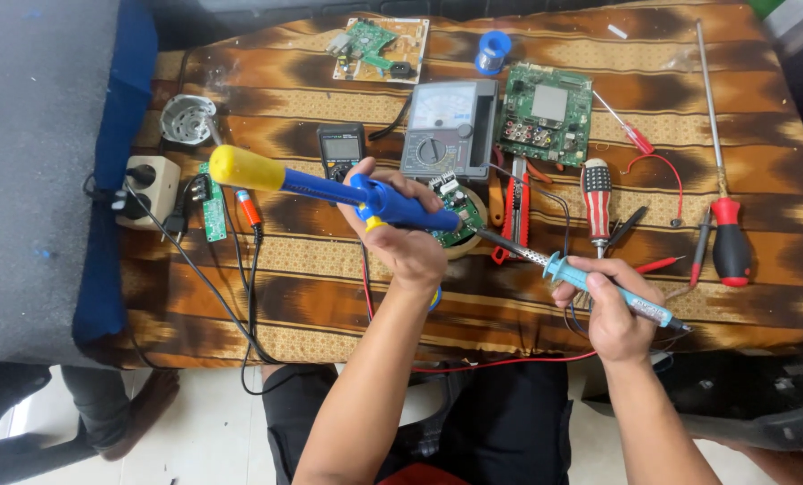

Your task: Testing a circuit board with a multimeter and performing soldering/desoldering tasks.

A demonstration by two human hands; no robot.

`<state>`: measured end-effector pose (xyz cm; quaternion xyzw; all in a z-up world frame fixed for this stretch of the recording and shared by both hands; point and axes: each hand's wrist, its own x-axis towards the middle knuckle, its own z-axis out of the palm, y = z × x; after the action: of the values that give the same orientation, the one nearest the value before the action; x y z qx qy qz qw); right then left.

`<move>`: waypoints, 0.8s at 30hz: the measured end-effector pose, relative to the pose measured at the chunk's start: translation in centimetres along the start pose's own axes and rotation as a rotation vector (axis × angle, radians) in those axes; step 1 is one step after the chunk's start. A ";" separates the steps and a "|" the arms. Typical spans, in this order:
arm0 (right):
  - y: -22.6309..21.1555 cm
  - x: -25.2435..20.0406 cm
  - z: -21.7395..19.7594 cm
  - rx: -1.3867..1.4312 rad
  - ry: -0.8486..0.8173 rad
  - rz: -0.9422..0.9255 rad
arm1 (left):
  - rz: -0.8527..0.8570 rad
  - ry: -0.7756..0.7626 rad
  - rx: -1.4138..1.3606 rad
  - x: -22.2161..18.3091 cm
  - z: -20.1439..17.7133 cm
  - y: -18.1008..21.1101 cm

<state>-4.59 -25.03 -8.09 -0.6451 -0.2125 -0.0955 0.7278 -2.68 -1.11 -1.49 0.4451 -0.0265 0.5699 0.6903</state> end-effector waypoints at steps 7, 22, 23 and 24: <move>0.1 0.0 0.1 0.005 0.021 0.016 | -0.021 0.004 -0.022 -0.2 0.3 -0.4; 0.5 -0.1 0.3 0.032 0.058 0.043 | 0.038 0.061 0.003 -0.4 0.1 -1.6; 0.6 -0.2 0.3 0.045 0.065 0.050 | 0.029 0.066 -0.005 -0.2 -0.1 -1.8; 0.6 -0.2 0.4 0.059 0.071 0.056 | 0.022 0.071 -0.012 0.1 -0.3 -1.8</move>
<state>-4.58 -24.59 -8.67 -0.6252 -0.1713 -0.0917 0.7559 -1.30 -0.75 -2.69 0.4201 -0.0105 0.5926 0.6872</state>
